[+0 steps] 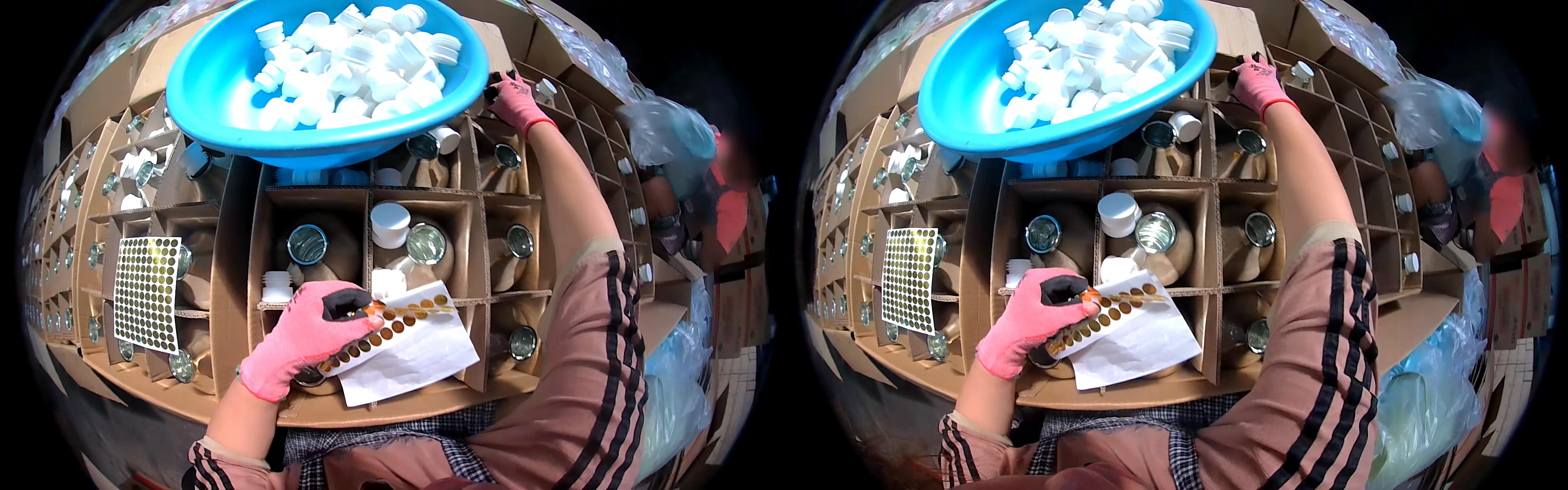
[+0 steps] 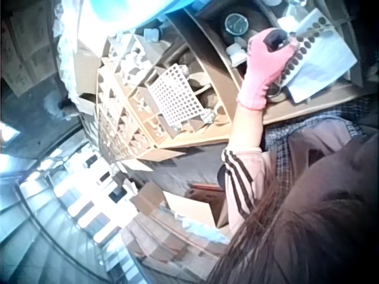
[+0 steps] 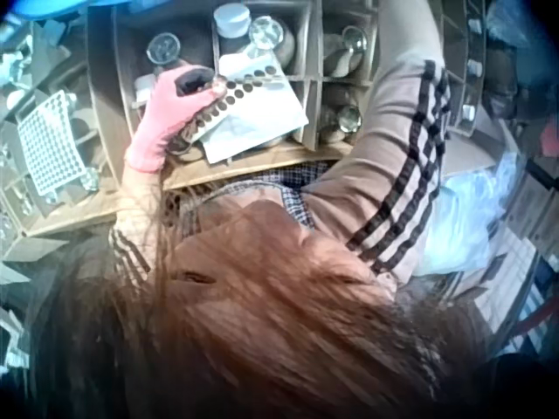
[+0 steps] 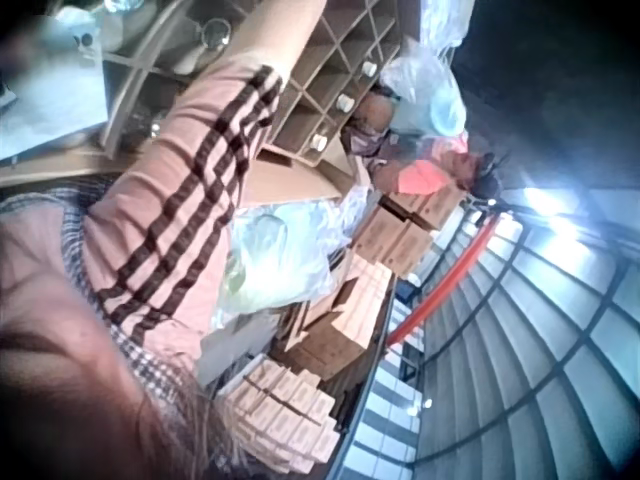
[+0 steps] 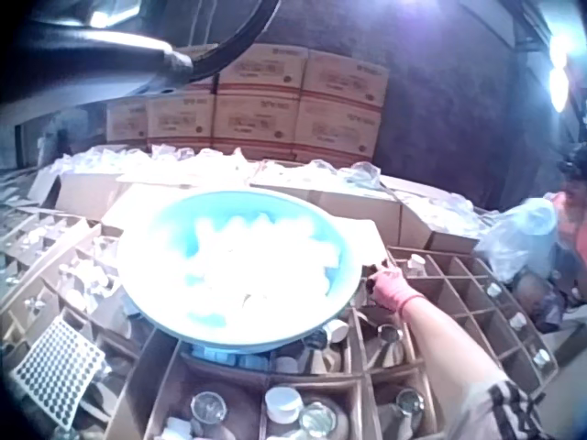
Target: The person applies round gold stickers to the lids of small glass jars arranged in a cardboard tray. They peel individual stickers from a sheet and press them onto the jar tops one by one. The person wears pink gloves and works in a warehouse setting with other boxes and a blue basin visible.
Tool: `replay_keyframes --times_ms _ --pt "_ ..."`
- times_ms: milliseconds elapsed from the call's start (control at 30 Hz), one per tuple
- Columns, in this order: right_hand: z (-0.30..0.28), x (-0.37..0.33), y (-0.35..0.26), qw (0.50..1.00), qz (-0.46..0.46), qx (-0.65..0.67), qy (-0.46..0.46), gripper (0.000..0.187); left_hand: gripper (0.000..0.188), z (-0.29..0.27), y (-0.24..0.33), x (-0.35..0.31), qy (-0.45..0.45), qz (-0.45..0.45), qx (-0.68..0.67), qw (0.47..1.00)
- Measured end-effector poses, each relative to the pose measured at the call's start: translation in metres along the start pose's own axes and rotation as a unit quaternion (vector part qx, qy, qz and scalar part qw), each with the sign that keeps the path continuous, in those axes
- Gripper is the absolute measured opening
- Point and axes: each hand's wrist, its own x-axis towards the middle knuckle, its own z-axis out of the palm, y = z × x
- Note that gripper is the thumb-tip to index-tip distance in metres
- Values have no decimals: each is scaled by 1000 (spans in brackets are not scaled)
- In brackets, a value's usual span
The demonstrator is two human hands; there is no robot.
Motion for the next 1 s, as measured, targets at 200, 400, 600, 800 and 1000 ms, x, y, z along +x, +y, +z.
replay_keyframes --times_ms 200,400,600,800,1000 --pt "50 38 37 997 -58 -57 5 31 24 -2 3 2 -36 -27 -30 999" --pt "45 31 11 996 -42 -36 69 30 24 -3 -1 3 -35 -15 -20 999" --pt "45 22 36 932 201 139 267 47 23 -2 5 7 -41 -5 -8 999" --pt "-71 -55 -44 545 192 816 -8 50 17 -4 7 2 -48 -1 2 999" --pt "-95 -89 -119 374 122 909 -138 38 15 4 11 -3 -48 23 14 998"
